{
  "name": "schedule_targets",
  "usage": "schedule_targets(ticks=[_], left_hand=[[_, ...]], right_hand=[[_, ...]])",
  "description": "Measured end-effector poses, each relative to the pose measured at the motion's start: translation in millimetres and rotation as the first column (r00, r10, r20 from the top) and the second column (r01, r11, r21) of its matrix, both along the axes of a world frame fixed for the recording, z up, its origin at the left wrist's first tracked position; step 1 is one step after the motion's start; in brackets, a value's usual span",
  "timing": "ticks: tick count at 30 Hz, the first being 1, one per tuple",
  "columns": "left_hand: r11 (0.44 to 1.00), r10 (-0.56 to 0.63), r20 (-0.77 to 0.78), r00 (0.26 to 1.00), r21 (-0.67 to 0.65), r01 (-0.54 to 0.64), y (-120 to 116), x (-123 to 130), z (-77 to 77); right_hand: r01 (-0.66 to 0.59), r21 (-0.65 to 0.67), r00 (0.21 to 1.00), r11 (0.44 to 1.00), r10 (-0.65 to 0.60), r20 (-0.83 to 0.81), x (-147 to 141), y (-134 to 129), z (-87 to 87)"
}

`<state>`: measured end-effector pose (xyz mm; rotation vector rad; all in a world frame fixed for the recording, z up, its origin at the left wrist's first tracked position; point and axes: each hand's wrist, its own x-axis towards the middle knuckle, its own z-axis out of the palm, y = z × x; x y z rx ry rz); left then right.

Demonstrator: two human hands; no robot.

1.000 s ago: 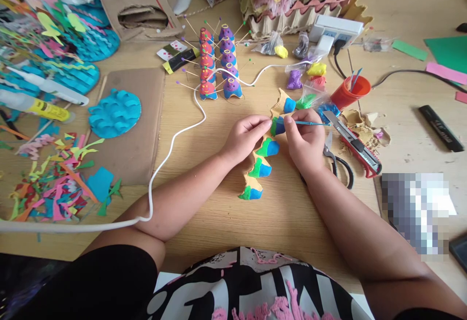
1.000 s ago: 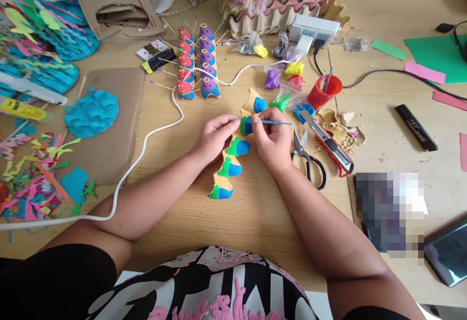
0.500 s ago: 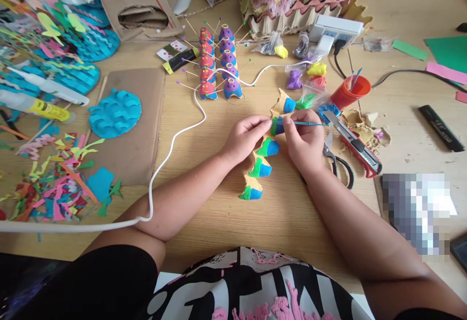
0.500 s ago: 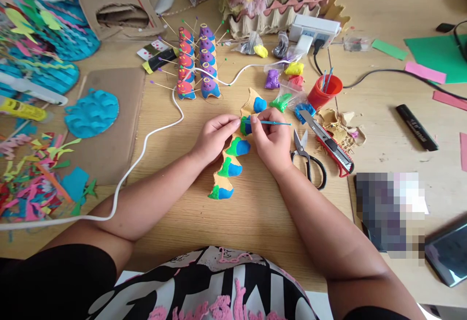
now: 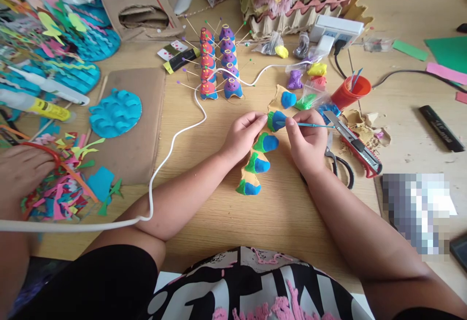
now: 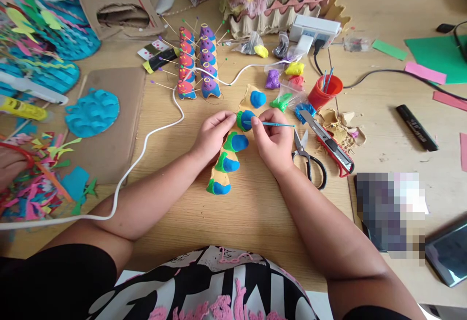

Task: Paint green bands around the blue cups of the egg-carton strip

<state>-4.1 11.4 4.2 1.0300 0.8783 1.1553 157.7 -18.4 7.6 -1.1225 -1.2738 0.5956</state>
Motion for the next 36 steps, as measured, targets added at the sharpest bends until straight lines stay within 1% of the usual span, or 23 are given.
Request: schedule_targets(ticks=[3, 6, 9, 13, 19, 28, 32, 36], left_hand=[[0.997, 0.040, 0.040, 0.998, -0.061, -0.038, 2.0, 0.4, 3.3], [0.993, 0.075, 0.054, 0.996, -0.094, -0.070, 2.7, 0.8, 6.6], [0.990, 0.090, 0.032, 0.995, -0.116, -0.086, 1.9, 1.2, 9.2], [0.987, 0.087, 0.001, 0.996, -0.138, -0.086, 0.6, 1.3, 9.9], [0.987, 0.086, -0.004, 0.996, -0.137, -0.085, 1.1, 0.7, 9.1], [0.986, 0.059, 0.015, 0.998, -0.159, -0.056, 0.3, 1.8, 11.9], [0.979, 0.062, -0.005, 0.998, -0.195, -0.062, 0.9, 0.9, 10.0], [0.979, 0.053, 0.000, 0.999, -0.197, -0.052, 2.2, -0.2, 6.3]], right_hand=[[-0.023, 0.006, 1.000, 1.000, 0.023, 0.015, 0.8, 0.1, -0.4], [-0.036, 0.029, 0.998, 0.999, 0.035, 0.050, 0.3, 0.0, 1.6], [-0.042, -0.005, 0.996, 0.999, 0.042, 0.081, -1.2, -0.9, 4.7], [-0.064, -0.071, 0.994, 0.995, 0.069, 0.085, -2.4, -2.1, 6.7], [-0.090, -0.080, 0.989, 0.993, 0.099, 0.113, -2.0, -3.6, 7.9], [-0.087, -0.097, 0.987, 0.991, 0.099, 0.128, -0.7, -2.6, 4.4], [-0.092, -0.092, 0.982, 0.992, 0.105, 0.157, -0.9, -2.9, 5.3], [-0.092, -0.085, 0.982, 0.992, 0.104, 0.155, -1.7, -3.9, 7.9]])
